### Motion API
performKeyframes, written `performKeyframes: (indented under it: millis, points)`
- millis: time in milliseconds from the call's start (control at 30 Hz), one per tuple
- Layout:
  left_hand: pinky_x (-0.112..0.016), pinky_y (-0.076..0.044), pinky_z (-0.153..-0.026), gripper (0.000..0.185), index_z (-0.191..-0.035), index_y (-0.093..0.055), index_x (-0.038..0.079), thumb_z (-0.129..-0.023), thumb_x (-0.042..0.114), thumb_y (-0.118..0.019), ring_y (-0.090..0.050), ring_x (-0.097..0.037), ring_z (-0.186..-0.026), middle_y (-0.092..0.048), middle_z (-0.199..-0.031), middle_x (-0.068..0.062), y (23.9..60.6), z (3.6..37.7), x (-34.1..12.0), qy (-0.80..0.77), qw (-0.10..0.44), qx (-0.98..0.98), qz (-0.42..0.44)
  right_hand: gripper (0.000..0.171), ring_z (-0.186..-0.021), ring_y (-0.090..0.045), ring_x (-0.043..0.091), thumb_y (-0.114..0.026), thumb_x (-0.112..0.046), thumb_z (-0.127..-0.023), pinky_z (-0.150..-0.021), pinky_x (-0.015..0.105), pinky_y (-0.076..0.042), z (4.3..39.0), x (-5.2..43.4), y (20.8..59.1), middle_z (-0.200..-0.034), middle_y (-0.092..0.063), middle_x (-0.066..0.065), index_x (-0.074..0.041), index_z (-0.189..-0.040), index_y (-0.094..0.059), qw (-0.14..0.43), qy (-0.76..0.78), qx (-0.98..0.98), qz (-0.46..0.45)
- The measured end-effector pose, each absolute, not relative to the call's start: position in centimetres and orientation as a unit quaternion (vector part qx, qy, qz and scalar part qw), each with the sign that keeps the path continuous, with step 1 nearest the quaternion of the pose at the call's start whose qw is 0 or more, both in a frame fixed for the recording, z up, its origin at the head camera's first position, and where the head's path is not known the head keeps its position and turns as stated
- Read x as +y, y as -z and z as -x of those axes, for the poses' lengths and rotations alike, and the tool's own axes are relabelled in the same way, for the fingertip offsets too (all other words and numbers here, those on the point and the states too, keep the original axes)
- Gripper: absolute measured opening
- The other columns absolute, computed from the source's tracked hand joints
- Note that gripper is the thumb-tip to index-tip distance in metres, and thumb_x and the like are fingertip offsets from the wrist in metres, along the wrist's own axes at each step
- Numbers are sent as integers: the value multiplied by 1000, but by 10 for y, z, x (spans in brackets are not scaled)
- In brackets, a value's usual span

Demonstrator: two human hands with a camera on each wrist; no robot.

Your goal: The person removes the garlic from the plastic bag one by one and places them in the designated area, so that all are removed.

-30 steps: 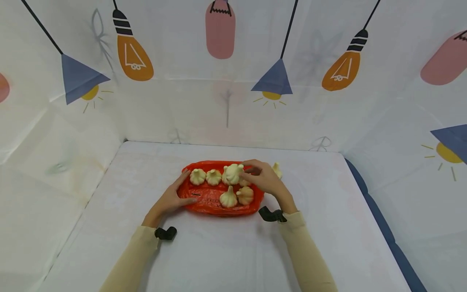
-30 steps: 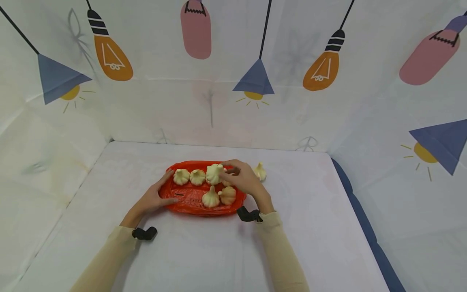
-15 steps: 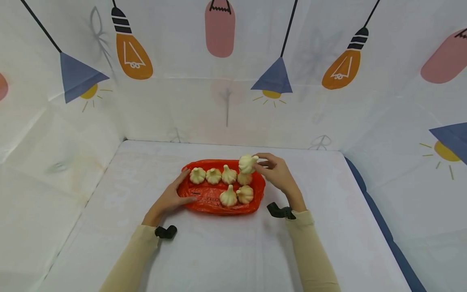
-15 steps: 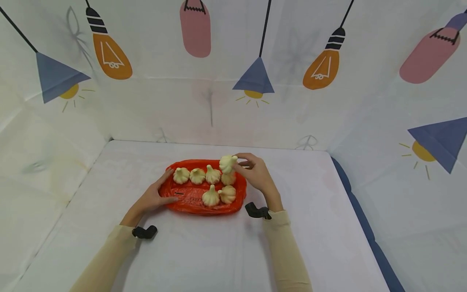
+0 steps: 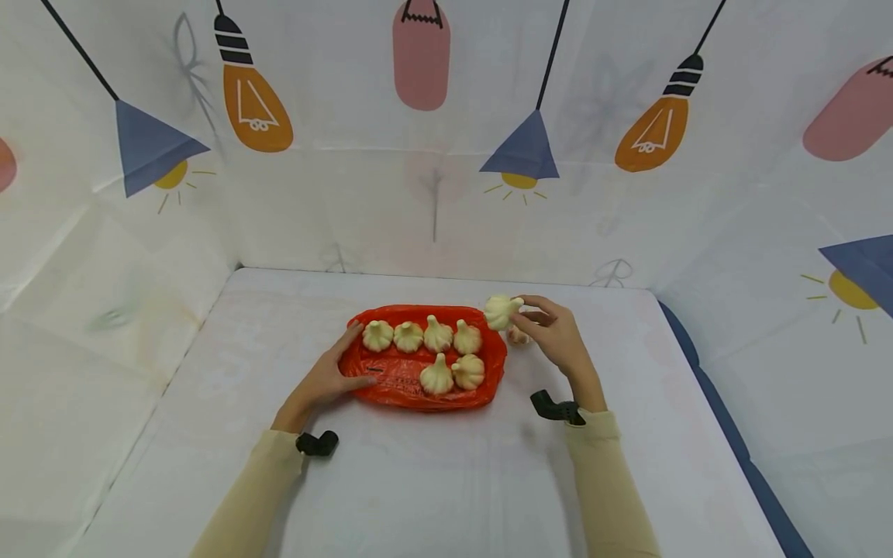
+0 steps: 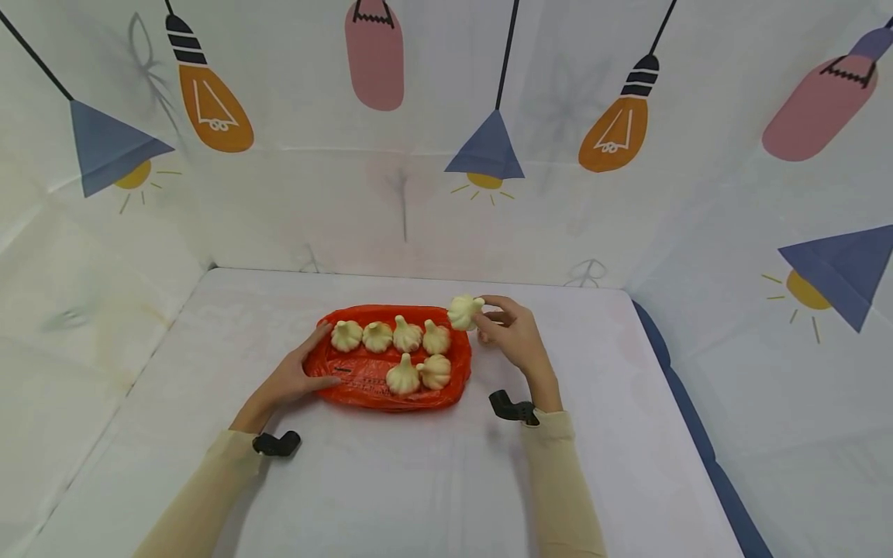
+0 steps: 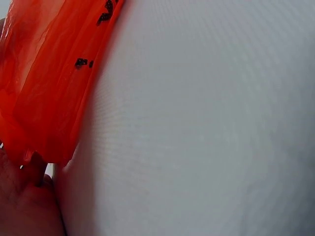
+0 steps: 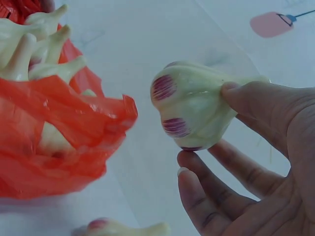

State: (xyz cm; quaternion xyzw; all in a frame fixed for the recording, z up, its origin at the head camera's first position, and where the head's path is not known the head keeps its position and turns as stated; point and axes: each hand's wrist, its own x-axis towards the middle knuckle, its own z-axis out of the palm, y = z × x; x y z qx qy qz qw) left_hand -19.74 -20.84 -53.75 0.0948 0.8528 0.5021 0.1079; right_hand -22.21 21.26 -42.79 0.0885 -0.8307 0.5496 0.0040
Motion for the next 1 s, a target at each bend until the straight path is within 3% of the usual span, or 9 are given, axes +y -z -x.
performKeyframes:
  millis: [100, 333, 567, 1000]
  points:
    - [-65, -16, -125, 110, -166, -19, 25, -82, 36, -88, -12, -42, -159, -13, -173, -12, 538, 197, -209, -502, 110, 853, -92, 41, -122, -66, 35, -75, -28, -96, -103, 50, -55, 221, 220, 430, -139, -64, 12, -8, -131, -68, 7, -554, -829, -78]
    - [-65, -16, -125, 110, -166, -19, 25, -82, 38, -88, -13, -42, -159, -14, -173, -12, 539, 198, -209, -499, 107, 855, -98, 41, -111, -69, 15, -75, -27, -96, -88, 19, -56, 213, 236, 436, -140, -62, 11, -6, -131, -68, 15, -563, -825, -50]
    - [-65, -15, -126, 110, -166, -20, 23, -81, 36, -89, -12, -41, -159, -15, -173, -12, 540, 198, -209, -508, 97, 849, -109, 42, -101, -68, 0, -75, -22, -96, -84, 18, -56, 210, 246, 441, -139, -61, 14, -2, -132, -66, 27, -575, -817, -41]
    - [-65, -15, -126, 110, -166, -20, 25, -81, 37, -88, -12, -41, -159, -16, -173, -12, 539, 197, -209, -508, 100, 849, -102, 39, -98, -68, -4, -71, -14, -98, -80, 17, -57, 205, 254, 433, -140, -60, 20, 4, -133, -65, 47, -572, -818, -32]
